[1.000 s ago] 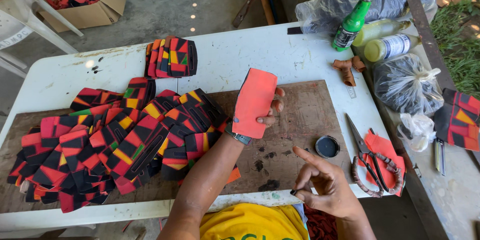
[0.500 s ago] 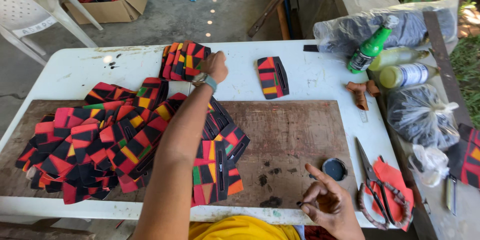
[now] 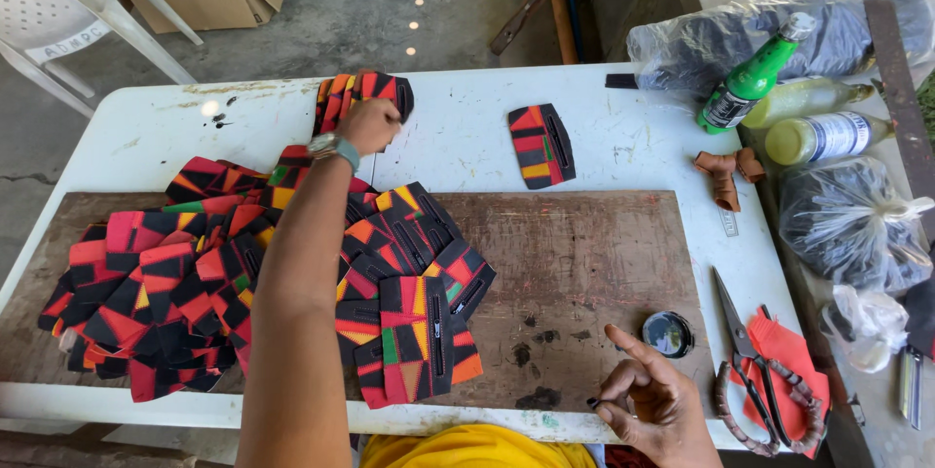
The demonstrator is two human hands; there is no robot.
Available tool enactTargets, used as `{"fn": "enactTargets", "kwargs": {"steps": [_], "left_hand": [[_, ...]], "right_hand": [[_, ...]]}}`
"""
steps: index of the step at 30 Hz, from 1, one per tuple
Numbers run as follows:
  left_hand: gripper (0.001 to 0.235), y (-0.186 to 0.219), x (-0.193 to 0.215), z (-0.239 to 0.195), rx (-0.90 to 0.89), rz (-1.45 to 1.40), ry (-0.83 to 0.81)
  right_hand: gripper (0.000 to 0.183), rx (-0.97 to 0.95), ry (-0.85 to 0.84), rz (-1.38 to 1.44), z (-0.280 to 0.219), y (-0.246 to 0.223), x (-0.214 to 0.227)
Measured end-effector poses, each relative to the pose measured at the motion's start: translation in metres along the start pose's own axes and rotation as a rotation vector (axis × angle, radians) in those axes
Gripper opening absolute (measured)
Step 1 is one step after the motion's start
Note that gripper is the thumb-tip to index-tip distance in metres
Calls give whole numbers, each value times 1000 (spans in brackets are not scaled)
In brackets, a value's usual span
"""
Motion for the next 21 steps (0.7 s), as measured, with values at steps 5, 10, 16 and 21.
{"fn": "enactTargets", "kwargs": {"steps": [5, 10, 16, 21], "left_hand": [[20, -38, 49, 2, 119, -351, 271], [21, -60, 63, 0, 285, -720, 303], [19, -44, 66, -15, 288, -686, 318], [18, 11, 46, -33, -105, 78, 491]], "right_hand": [[94, -88, 8, -66, -3, 0, -4], [93, -80, 4, -33, -1, -1, -10], [93, -32, 13, -12, -3, 1, -7], [93, -8, 6, 12, -6, 4, -5]]}}
Point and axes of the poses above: each hand's wrist, its own z-axis towards the middle knuckle, its own x-axis out of the back of the hand, y = z × x, the point moved 6 cm from there along z, towards the middle knuckle, and after that the axes turned 8 degrees about x, right-handed, at the moved point
